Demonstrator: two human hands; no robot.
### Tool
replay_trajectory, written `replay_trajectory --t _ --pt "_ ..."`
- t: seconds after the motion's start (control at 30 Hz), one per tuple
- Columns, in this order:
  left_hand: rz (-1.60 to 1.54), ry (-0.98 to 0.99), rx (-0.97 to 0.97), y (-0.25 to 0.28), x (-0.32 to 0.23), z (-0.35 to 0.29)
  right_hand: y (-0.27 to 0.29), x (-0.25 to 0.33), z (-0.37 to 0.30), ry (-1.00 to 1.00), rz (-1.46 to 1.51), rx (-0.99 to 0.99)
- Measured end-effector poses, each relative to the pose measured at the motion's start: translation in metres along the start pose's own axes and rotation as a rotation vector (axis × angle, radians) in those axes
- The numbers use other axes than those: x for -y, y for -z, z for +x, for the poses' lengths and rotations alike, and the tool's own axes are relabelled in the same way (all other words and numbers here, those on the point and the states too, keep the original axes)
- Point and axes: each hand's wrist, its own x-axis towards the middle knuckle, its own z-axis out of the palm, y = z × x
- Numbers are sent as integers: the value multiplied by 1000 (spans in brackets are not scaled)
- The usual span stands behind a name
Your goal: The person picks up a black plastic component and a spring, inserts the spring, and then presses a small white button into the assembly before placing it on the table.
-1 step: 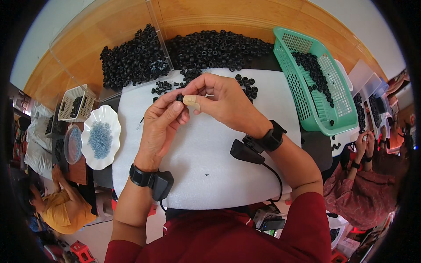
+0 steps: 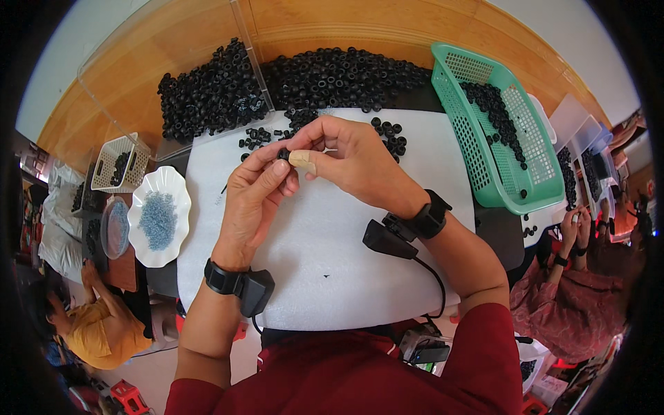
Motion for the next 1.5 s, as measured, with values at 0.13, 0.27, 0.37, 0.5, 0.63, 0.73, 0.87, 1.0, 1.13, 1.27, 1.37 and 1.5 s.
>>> replay_trajectory --t 0.13,0.27,0.37,0.5,0.63,0.73,0.87,1.0,1.13,1.27,1.37,1.5 --pt "96 -76 -23 0 3 1 1 -1 1 31 -8 12" --pt "199 -155 -56 -4 0 -2 5 -2 3 24 54 48" --pt "256 -188 -63 -3 3 -2 5 -4 2 24 26 20" --pt "263 -210 -58 -4 2 -4 6 -5 2 72 53 45" --pt "250 -193 -28 -6 1 -4 8 -6 2 74 83 75" --pt "214 -179 -21 -6 2 -3 8 -7 3 48 125 90" --pt "105 -150 0 -5 1 -4 7 -5 5 -29 205 145" --pt "100 -142 35 -2 1 -5 10 -8 4 -191 194 143" --pt "229 -256 44 2 6 -2 13 -9 3 -299 366 237" --pt "395 -412 80 3 7 -2 13 -12 3 -381 524 344" --pt "368 -463 119 -1 7 -1 10 -16 2 -389 536 374" --pt "475 -507 175 0 6 -1 12 -23 2 -365 600 425"
